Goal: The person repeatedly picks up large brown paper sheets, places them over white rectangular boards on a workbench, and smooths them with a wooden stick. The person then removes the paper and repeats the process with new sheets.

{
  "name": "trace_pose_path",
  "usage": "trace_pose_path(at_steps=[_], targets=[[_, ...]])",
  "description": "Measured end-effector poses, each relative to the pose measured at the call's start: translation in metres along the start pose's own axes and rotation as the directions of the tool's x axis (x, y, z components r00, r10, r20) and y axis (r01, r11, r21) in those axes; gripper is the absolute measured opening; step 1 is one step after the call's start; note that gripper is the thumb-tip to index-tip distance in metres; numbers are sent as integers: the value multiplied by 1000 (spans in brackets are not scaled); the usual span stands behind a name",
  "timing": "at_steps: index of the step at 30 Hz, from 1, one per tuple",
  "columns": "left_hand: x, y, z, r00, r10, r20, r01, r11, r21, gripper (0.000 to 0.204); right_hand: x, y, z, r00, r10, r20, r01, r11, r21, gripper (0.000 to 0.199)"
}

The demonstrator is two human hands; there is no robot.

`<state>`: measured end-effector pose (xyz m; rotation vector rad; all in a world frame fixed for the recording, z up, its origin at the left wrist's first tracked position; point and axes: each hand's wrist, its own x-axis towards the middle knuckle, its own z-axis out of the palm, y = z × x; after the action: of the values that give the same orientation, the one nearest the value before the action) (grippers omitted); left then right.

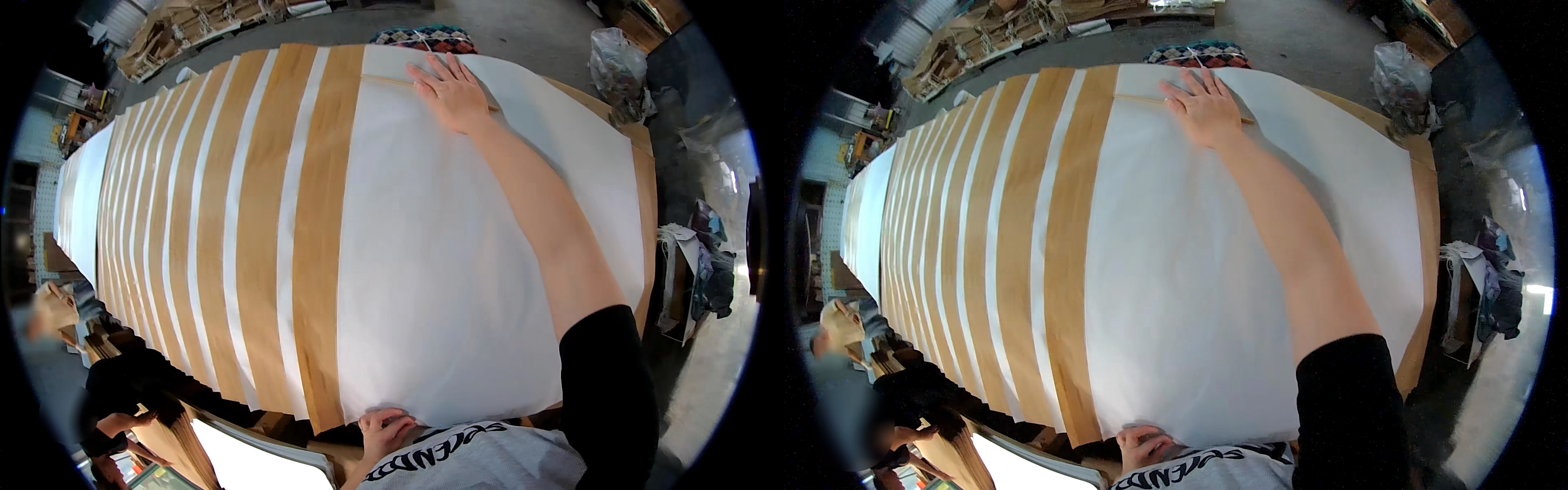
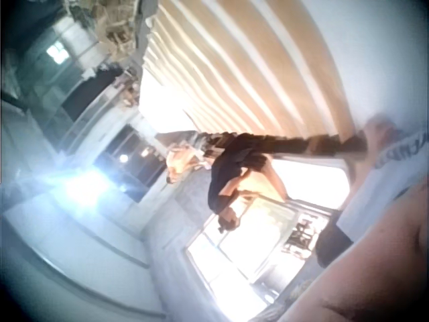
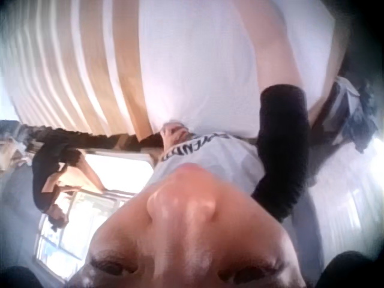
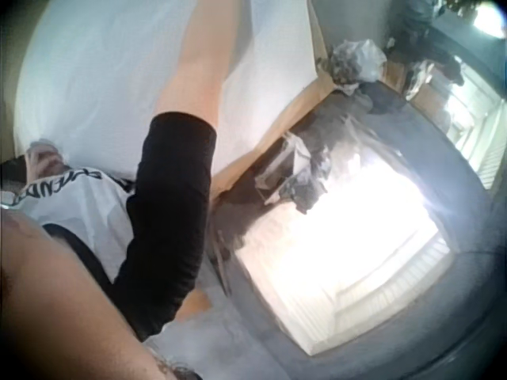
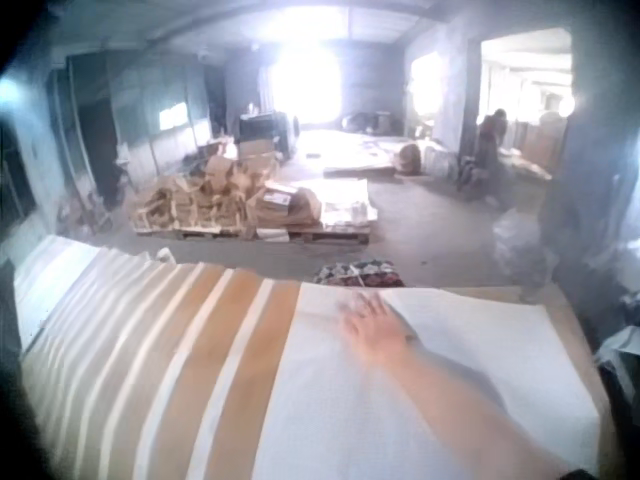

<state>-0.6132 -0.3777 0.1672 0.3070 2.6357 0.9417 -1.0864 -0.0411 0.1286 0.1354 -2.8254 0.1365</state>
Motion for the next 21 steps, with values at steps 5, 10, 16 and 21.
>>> trace_pose_path(at_steps=[5, 10, 16, 21], targets=[[-4, -11, 7, 999, 37, -2, -37, 999, 38, 21, 19, 2, 5, 991, 114, 65, -109, 991, -79, 45], [2, -8, 0, 993, 121, -11, -120, 990, 74, 18, -29, -37, -32, 960, 88, 265, -99, 995, 31, 45], [4, -2, 1, 992, 117, -51, -114, 992, 51, 15, -221, -94, -118, 957, -281, 69, 252, 927, 277, 39], [4, -5, 5, 992, 116, -59, -112, 991, 69, 17, -323, -96, -154, 905, -392, 164, 286, 848, 446, 37]])
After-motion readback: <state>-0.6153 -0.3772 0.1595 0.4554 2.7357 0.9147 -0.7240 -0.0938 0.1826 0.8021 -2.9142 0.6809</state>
